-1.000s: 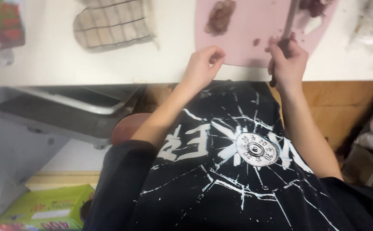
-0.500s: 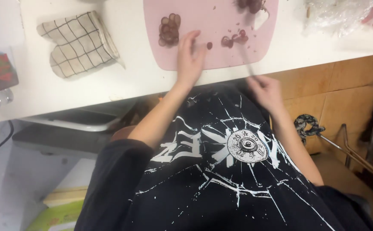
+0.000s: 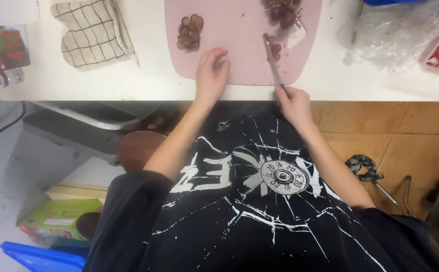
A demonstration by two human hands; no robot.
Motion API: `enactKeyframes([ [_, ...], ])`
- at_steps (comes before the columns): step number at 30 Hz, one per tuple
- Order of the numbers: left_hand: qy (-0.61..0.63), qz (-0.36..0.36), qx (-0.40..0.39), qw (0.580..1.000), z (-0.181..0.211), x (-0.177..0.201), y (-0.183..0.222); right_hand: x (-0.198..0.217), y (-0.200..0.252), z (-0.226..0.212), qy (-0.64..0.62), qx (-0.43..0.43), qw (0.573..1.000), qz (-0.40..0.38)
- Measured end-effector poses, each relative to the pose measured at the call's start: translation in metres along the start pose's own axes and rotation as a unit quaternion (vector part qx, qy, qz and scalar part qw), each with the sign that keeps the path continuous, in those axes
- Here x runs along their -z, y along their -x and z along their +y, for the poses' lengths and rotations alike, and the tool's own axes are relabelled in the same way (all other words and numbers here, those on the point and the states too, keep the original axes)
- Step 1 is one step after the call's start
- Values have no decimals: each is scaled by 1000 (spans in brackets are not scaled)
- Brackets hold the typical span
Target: Slice grapes on a cutting board using a knife.
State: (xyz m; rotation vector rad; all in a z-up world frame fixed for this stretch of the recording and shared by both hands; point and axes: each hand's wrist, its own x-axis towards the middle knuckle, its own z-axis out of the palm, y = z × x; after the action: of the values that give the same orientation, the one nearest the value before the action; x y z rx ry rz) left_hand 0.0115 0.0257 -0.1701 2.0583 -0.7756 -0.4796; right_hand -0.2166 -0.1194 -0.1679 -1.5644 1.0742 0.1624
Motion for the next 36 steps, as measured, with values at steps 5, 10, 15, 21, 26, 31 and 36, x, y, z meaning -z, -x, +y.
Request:
enactKeyframes([
  [5,53,0,103,993,21,-20,-16,31,3,16,-31,3,999,-41],
  [10,-8,2,78,997,58,-36,-53,61,7,10,-97,30,990,-100],
  [15,-133,62,-210,967,82,-53,-88,88,10,4,-137,-14,988,-70],
  [21,-216,-60,-128,966,103,-88,-100,102,13,12,-169,-14,984,-56],
  [26,-207,-73,-88,972,105,-99,-110,107,16,19,-198,-19,979,-51],
  [31,-136,-133,57,980,97,-109,-130,111,16,27,-228,-5,972,-53],
  [36,-10,-115,43,992,71,-122,-135,108,27,35,-256,-33,965,-35],
])
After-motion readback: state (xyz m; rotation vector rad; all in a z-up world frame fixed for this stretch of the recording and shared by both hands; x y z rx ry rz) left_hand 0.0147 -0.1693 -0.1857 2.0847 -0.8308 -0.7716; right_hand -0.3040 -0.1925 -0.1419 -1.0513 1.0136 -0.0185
